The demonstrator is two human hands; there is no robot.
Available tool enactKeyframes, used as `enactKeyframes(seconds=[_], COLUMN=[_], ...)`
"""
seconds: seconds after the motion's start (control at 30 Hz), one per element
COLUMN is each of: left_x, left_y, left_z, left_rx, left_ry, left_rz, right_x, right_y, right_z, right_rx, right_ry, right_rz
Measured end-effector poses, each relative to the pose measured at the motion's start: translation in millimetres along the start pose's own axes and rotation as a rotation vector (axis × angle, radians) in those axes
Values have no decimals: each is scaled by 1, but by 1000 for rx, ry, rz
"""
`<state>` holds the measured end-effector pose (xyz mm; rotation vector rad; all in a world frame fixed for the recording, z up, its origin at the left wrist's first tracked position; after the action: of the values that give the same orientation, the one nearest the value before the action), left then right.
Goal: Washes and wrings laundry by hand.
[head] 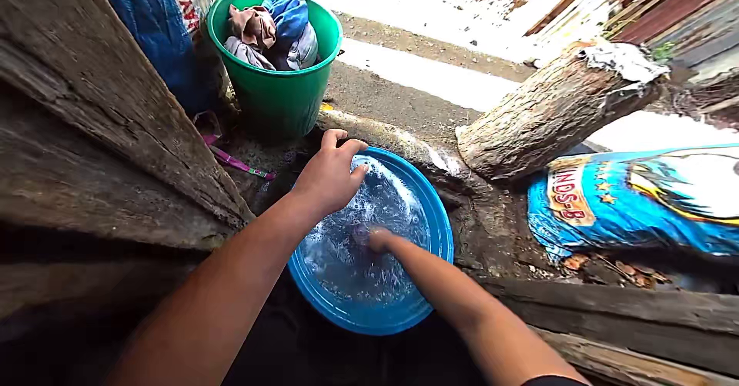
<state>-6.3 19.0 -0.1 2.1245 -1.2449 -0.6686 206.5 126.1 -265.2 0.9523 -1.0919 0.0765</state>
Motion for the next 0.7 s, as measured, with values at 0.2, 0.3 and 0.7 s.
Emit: enactKeyframes(seconds=[0.2, 0.3, 0.7], left_x=[3, 17, 82], left_y=[-18, -37, -151], left_z=[-8, -8, -35], left_rx=[-73, -105, -79], left_ry=[-99, -252, -379], left_rz=[208, 296, 605], right_x=[127, 204, 327], right_y=[108, 148, 171], right_z=[3, 8, 31], right_rx=[-510, -587, -1219], right_ry=[-83, -6, 370], right_rz=[-299, -522, -931])
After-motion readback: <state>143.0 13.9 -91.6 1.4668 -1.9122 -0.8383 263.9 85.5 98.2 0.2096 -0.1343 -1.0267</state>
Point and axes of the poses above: each hand's wrist, its own x-axis away from the middle knuckle, its own y-axis out of the back of the hand, z = x × y, the point moved 2 cm from there along -x, towards the middle knuckle, and after that the axes turned 11 degrees about -z, right-handed, at the moved point
